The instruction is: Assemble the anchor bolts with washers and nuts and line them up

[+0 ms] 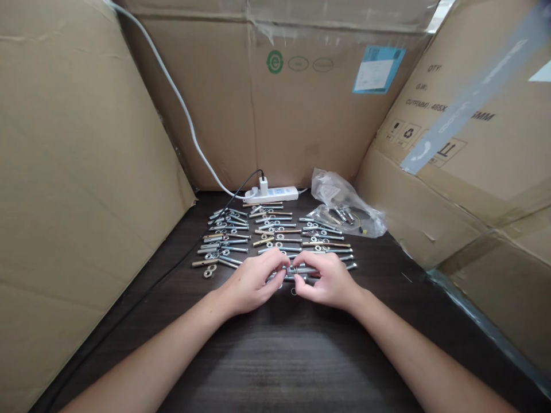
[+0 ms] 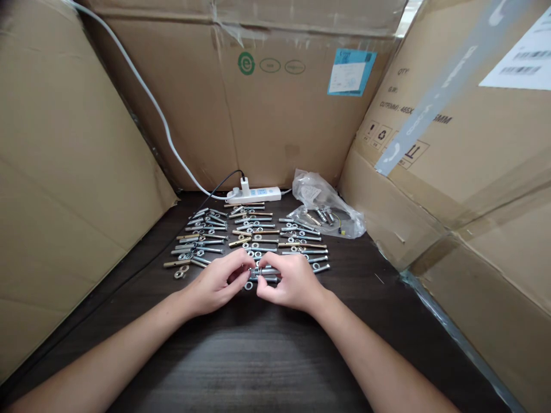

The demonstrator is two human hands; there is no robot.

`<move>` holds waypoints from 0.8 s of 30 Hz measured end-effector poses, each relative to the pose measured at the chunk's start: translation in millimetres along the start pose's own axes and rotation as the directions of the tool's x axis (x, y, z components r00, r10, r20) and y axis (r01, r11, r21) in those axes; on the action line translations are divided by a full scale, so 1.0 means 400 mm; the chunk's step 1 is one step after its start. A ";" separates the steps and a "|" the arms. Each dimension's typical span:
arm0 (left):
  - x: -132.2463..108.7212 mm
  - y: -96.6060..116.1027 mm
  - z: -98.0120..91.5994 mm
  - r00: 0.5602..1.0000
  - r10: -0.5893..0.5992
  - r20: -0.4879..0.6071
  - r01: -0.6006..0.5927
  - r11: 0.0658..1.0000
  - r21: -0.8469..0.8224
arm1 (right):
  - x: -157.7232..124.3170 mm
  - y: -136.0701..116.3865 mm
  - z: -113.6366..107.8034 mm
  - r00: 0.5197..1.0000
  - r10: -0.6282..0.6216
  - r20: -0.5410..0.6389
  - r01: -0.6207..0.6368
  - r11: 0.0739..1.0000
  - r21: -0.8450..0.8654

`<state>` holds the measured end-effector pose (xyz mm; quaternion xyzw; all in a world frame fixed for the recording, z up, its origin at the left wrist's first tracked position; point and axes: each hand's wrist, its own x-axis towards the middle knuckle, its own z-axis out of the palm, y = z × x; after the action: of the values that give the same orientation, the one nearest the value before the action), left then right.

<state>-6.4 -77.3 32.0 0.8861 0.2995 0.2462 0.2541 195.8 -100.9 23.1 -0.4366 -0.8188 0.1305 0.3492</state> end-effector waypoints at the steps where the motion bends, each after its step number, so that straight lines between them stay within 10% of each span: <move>1: 0.001 0.000 0.000 1.000 -0.007 0.002 0.007 1.000 0.000 | 0.000 0.000 0.000 1.000 -0.001 0.001 0.001 1.000 -0.002; 24: -0.002 -0.007 0.001 0.999 0.034 -0.014 -0.035 0.999 -0.040 | -0.001 0.000 0.001 1.000 0.009 0.006 -0.010 1.000 0.007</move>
<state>-7.7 -76.1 29.8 0.8842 0.2809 0.2622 0.2656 195.6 -101.3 22.4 -0.4389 -0.8172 0.1361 0.3477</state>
